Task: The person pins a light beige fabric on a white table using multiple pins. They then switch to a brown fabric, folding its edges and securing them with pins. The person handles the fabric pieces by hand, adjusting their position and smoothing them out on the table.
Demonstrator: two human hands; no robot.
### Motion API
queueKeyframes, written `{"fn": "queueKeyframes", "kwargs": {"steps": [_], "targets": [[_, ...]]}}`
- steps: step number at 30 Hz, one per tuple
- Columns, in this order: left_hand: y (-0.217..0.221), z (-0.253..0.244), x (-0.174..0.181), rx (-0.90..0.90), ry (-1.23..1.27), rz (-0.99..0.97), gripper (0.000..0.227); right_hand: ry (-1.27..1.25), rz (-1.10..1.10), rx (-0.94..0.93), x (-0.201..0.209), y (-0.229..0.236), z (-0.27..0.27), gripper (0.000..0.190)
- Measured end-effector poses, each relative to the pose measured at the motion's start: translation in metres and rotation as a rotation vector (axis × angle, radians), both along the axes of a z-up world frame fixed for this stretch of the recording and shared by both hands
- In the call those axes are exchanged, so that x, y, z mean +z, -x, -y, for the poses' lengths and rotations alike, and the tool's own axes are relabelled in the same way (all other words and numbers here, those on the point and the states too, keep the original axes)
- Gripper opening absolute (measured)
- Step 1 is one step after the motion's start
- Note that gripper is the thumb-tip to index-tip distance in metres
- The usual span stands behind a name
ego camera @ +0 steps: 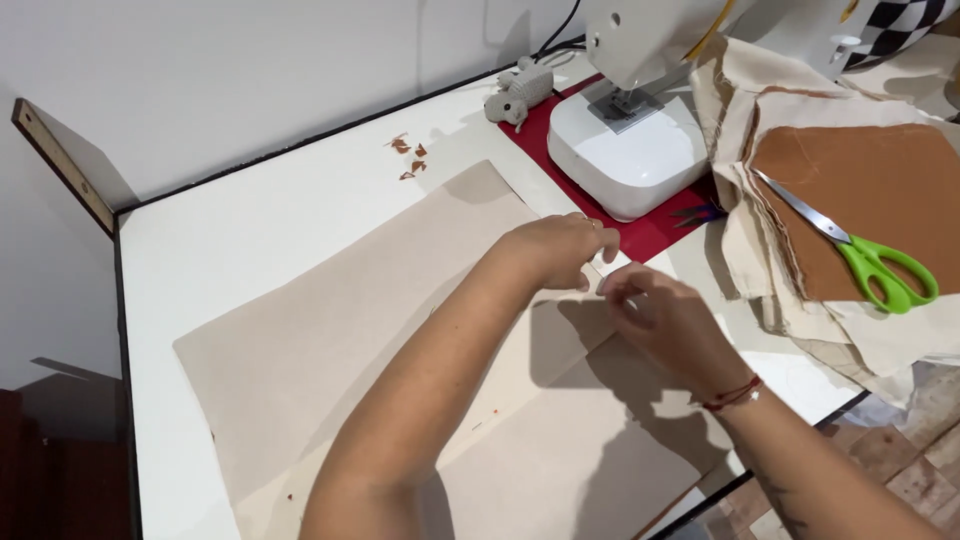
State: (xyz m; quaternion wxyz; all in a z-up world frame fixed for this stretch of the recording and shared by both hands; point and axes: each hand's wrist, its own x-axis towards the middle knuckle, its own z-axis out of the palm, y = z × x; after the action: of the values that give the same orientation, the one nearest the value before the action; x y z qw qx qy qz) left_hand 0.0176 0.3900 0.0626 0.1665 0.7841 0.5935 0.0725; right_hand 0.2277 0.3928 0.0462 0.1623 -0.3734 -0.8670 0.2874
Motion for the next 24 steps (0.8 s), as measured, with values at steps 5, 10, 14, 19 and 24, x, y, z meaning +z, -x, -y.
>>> {"fn": "queueKeyframes", "kwargs": {"steps": [5, 10, 14, 19, 24], "targets": [[0.001, -0.021, -0.008, -0.016, 0.174, -0.03, 0.051, 0.108, 0.014, -0.032, 0.004, 0.003, 0.013, 0.033], [0.003, -0.022, 0.003, -0.016, 0.285, 0.042, 0.036, 0.069, 0.025, 0.002, -0.004, 0.004, 0.007, 0.042], [0.002, -0.002, 0.029, 0.003, 0.316, 0.123, 0.037, -0.075, -0.001, 0.031, -0.011, 0.003, 0.01, 0.045], [0.003, 0.004, 0.045, 0.063, 0.37, 0.116, 0.036, -0.075, -0.019, 0.038, -0.01, 0.003, 0.01, 0.037], [0.003, 0.012, 0.053, 0.051, 0.438, 0.14, 0.036, -0.045, 0.017, 0.03, -0.017, -0.002, 0.005, 0.038]]}}
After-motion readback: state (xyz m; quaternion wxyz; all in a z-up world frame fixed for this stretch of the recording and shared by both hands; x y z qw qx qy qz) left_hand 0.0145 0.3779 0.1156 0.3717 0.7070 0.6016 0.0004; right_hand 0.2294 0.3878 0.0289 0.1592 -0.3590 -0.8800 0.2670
